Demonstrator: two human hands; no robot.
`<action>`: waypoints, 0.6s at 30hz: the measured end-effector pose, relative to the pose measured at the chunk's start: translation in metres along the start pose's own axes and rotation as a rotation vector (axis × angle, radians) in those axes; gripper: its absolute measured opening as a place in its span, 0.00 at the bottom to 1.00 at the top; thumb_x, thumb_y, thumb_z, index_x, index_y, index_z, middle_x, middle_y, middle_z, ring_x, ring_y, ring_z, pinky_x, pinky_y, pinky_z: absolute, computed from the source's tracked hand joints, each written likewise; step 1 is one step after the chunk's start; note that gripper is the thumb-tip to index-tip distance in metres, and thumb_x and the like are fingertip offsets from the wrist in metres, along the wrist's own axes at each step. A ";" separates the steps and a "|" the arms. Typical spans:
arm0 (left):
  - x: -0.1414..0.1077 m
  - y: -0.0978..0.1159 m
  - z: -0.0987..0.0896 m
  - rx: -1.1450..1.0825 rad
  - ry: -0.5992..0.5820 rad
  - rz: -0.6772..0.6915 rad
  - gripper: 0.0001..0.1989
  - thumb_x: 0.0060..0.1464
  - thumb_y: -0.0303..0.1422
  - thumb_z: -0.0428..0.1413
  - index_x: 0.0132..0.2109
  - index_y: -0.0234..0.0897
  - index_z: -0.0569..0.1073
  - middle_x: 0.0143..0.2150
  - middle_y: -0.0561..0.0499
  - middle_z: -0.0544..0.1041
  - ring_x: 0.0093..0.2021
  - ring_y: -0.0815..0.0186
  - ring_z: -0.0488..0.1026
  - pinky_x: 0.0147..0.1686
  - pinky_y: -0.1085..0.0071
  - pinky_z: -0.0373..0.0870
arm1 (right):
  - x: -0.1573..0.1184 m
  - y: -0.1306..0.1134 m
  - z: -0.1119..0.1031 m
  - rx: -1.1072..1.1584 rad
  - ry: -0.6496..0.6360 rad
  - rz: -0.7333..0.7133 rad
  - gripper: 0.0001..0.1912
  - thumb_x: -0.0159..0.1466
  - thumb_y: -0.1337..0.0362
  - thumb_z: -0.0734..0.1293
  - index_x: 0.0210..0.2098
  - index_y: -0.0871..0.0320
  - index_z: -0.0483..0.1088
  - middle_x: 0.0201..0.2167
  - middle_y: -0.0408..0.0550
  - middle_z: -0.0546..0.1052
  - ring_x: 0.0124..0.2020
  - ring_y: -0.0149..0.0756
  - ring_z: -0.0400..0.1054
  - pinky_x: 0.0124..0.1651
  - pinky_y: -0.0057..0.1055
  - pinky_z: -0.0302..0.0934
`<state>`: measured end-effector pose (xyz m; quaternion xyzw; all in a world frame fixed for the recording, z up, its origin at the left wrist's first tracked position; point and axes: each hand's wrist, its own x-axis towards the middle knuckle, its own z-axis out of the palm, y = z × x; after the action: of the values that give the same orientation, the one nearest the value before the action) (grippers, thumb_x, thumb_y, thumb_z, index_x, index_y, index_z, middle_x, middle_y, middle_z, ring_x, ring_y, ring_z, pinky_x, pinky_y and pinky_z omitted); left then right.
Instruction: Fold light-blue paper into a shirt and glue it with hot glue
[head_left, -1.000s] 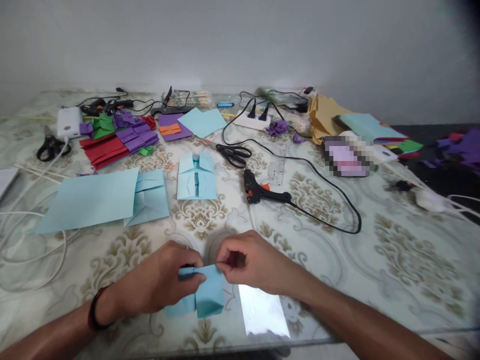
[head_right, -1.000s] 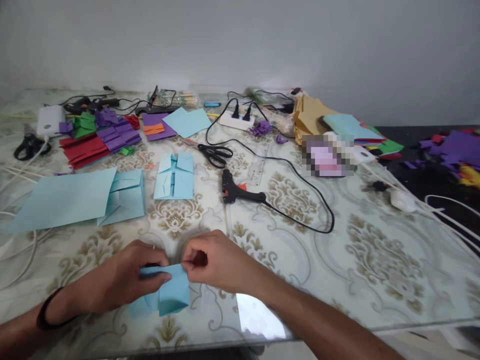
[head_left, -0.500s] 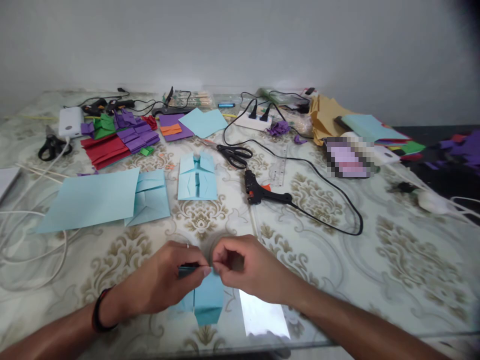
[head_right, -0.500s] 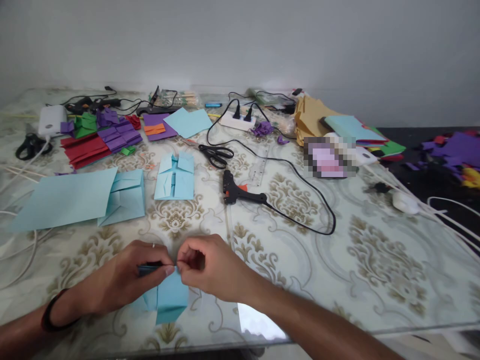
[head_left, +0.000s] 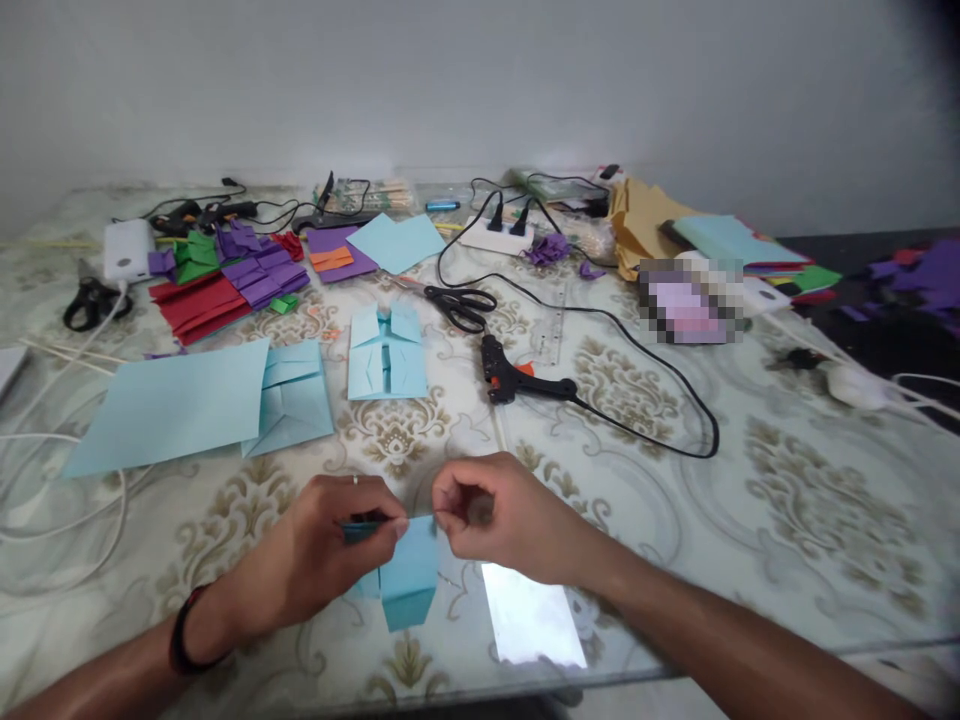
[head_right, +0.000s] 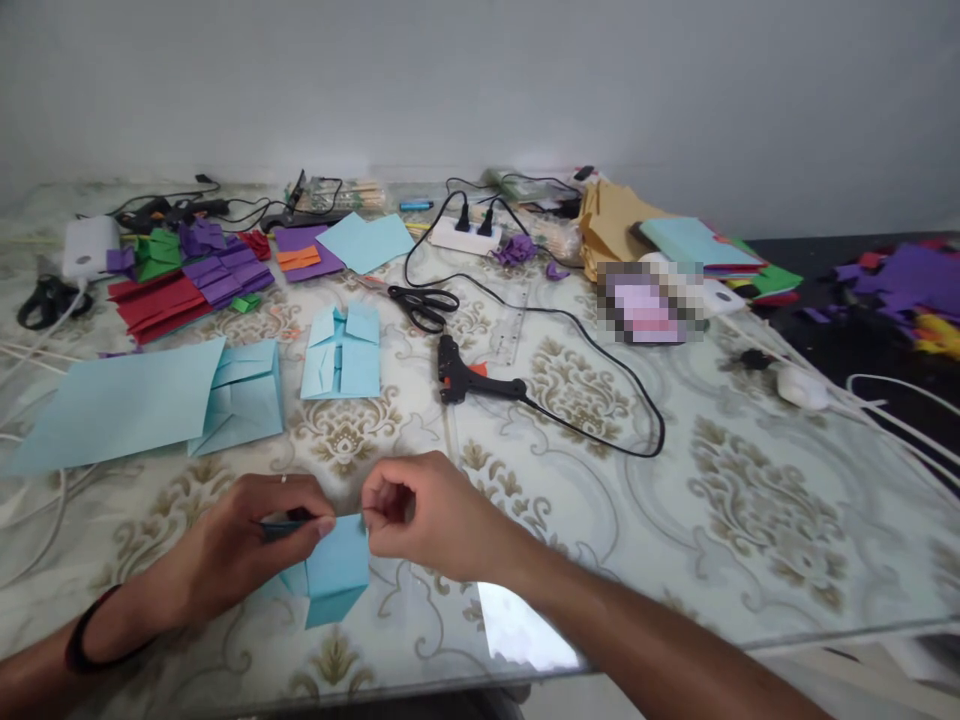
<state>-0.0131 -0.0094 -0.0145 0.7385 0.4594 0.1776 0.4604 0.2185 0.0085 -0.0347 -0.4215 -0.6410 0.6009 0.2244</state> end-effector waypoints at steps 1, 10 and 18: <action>0.000 -0.001 -0.002 -0.001 0.005 -0.010 0.11 0.66 0.33 0.56 0.35 0.38 0.79 0.32 0.56 0.80 0.32 0.70 0.73 0.35 0.74 0.66 | 0.000 -0.001 -0.003 0.005 0.012 -0.003 0.05 0.51 0.73 0.67 0.25 0.58 0.69 0.23 0.38 0.72 0.25 0.28 0.62 0.29 0.25 0.57; -0.001 -0.003 0.002 -0.091 0.024 -0.067 0.10 0.65 0.35 0.57 0.38 0.40 0.82 0.34 0.54 0.83 0.34 0.68 0.76 0.36 0.73 0.69 | -0.003 0.000 0.008 0.014 0.022 -0.041 0.03 0.61 0.65 0.69 0.31 0.57 0.73 0.26 0.41 0.74 0.26 0.29 0.66 0.30 0.25 0.61; 0.001 -0.001 0.004 -0.164 -0.033 -0.109 0.06 0.60 0.32 0.59 0.35 0.37 0.79 0.33 0.53 0.78 0.34 0.67 0.72 0.36 0.72 0.68 | -0.007 0.000 0.019 -0.144 0.098 -0.161 0.04 0.56 0.71 0.68 0.27 0.57 0.71 0.23 0.38 0.73 0.24 0.27 0.65 0.29 0.24 0.59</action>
<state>-0.0107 -0.0101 -0.0177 0.6750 0.4749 0.1772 0.5360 0.2076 -0.0084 -0.0365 -0.4126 -0.7025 0.5120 0.2723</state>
